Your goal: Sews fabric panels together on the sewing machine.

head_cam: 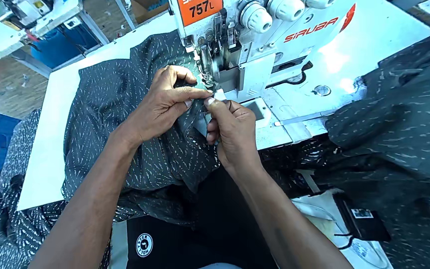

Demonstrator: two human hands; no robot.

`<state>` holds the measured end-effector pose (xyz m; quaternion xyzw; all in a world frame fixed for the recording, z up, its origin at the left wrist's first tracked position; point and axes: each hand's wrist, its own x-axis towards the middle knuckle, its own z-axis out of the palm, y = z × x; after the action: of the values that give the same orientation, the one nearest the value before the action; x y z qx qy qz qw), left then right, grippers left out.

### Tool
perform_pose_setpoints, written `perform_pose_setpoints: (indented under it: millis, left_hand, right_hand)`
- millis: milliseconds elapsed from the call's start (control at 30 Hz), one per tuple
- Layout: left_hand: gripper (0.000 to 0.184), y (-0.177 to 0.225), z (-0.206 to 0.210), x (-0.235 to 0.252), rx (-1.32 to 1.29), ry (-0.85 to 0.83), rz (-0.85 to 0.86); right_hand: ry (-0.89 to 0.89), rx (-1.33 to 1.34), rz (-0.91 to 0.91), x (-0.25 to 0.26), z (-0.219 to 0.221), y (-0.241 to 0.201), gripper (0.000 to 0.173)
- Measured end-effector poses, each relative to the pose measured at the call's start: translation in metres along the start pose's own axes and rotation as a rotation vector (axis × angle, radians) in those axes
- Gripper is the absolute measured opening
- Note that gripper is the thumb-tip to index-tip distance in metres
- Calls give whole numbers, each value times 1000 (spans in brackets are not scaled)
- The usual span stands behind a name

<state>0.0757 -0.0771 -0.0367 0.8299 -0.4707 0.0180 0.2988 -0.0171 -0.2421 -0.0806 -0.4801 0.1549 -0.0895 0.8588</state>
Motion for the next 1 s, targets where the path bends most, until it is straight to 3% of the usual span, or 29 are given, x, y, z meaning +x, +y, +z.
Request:
perform_pose_setpoints:
  millis: [67, 167, 233, 300, 333, 400, 467, 567, 700, 833, 900, 967, 1000]
  left_hand:
    - [33, -10, 0, 3, -7, 32, 3]
    - [42, -21, -2, 7, 34, 55, -52]
    - [50, -13, -1, 4, 169, 53, -119]
    - [48, 9, 3, -5, 304, 69, -159]
    - [44, 21, 5, -10, 334, 69, -158]
    - [36, 45, 9, -20, 341, 42, -144]
    - [35, 61, 13, -28, 298, 31, -160]
    - [37, 80, 24, -31, 134, 45, -247]
    - [50, 88, 37, -3, -48, 42, -240]
    - [36, 89, 26, 0, 10, 242, -170]
    - [38, 92, 15, -4, 92, 252, -87]
    - [45, 82, 2, 1, 121, 123, -21]
    - [40, 74, -7, 3, 119, 42, -14]
  right_hand:
    - [40, 6, 35, 3, 5, -1, 31]
    - [43, -67, 8, 0, 4, 1, 35]
    - [0, -271, -181, -11, -8, 4, 33]
    - [-66, -552, -524, -20, -26, 6, 13]
    - [-98, -692, -675, -17, -32, 5, 20]
    - [-167, -1024, -788, -7, -33, -4, 47]
    - [-237, -1253, -785, 0, -27, -12, 49]
    - [-243, -1150, -839, 6, -34, -21, 32]
    - [-45, -931, -832, 25, -35, -24, 25]
    - [57, -870, -886, 34, -29, -22, 27]
    - [-55, -745, -940, 25, -33, -28, 25]
    - [-268, -565, -955, 13, -31, -36, 23]
    - [-375, -471, -931, 5, -29, -38, 22]
